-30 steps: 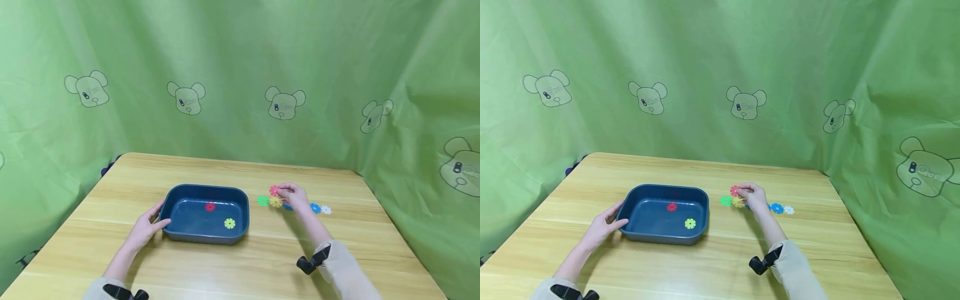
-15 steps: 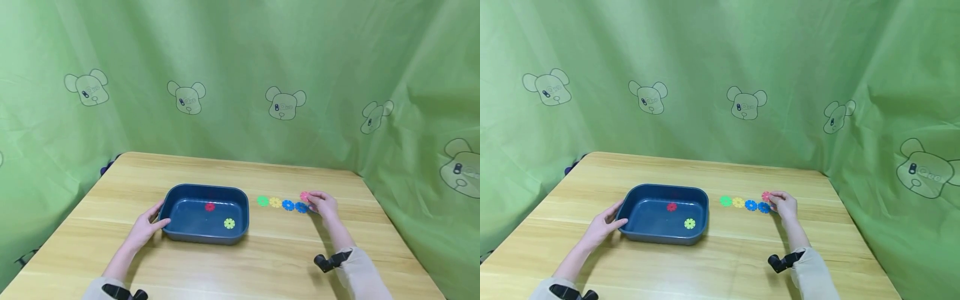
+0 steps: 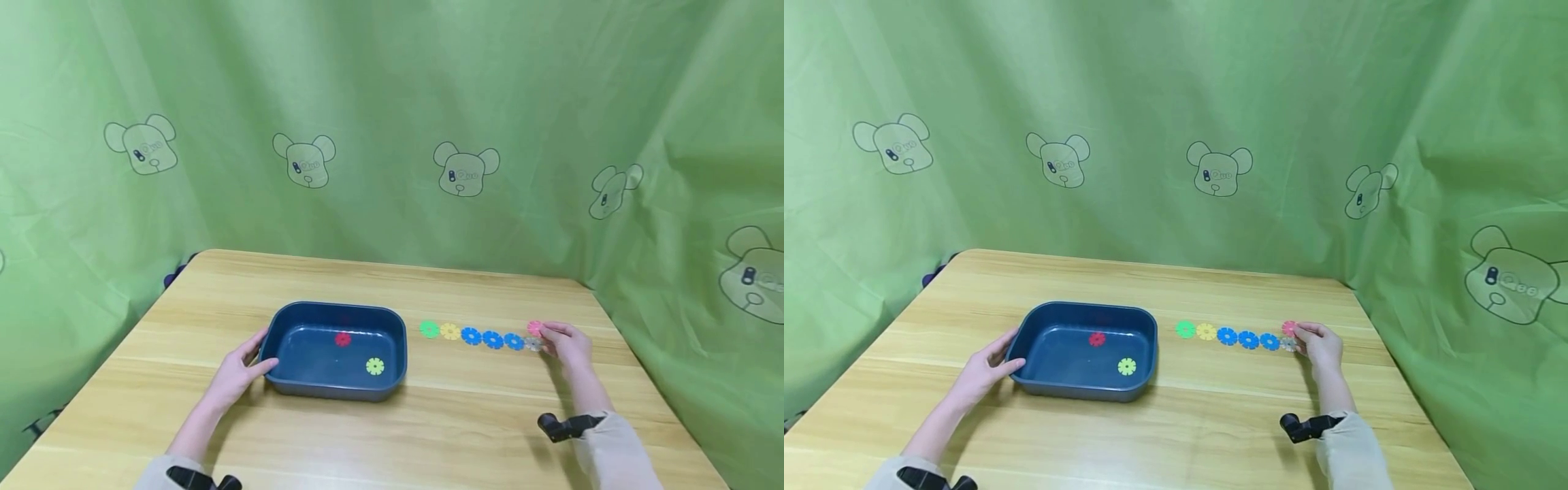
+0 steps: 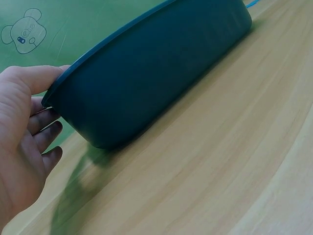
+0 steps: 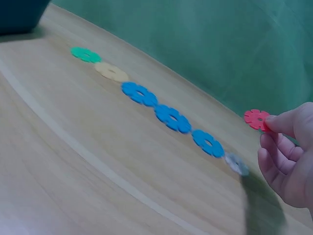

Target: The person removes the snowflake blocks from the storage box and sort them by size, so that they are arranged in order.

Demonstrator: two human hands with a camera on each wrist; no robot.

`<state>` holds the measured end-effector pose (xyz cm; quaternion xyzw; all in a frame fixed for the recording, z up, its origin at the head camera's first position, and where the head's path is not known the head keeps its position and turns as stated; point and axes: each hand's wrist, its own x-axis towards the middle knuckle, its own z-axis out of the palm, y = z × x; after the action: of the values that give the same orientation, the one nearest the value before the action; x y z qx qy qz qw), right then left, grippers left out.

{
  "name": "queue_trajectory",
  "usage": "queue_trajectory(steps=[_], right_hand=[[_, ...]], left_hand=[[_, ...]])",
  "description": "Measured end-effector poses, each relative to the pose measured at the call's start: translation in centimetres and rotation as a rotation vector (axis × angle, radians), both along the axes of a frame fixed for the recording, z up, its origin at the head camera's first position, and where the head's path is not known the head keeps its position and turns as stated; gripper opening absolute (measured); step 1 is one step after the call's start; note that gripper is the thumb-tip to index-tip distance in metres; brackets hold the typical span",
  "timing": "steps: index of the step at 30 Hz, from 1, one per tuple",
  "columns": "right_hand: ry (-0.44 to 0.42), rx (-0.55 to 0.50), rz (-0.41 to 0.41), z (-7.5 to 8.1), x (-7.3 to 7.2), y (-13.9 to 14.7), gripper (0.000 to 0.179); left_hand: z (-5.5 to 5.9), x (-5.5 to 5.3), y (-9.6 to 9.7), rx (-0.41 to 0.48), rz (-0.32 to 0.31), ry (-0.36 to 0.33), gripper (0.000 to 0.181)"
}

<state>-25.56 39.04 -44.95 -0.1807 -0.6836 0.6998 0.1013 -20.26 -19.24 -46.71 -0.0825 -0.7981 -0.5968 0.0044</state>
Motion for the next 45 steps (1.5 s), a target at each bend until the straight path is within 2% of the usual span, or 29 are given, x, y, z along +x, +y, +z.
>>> queue_trajectory(steps=[9,13,20,27,36,45], right_hand=[[-0.099,0.03,-0.126,-0.7,0.7,2.2,0.022],[-0.126,0.048,-0.146,-1.4,0.9,2.9,0.022],[-0.13,0.175,-0.117,-1.9,0.9,3.2,0.003],[-0.161,0.344,-0.083,-2.1,0.8,3.1,0.026],[-0.212,0.531,-0.1,-2.4,0.6,3.1,0.033],[-0.229,0.555,-0.111,-2.2,0.5,2.8,0.031]], left_hand=[[0.1,0.0,0.0,0.004,0.007,-0.01,0.067],[0.1,0.0,0.0,-0.001,0.008,-0.009,0.066],[0.1,0.0,0.0,0.002,0.006,-0.008,0.066],[0.2,0.0,0.0,-0.008,0.001,-0.016,0.066],[0.1,0.0,0.0,-0.008,0.003,-0.031,0.067],[0.1,0.1,0.0,-0.011,0.004,-0.027,0.067]])
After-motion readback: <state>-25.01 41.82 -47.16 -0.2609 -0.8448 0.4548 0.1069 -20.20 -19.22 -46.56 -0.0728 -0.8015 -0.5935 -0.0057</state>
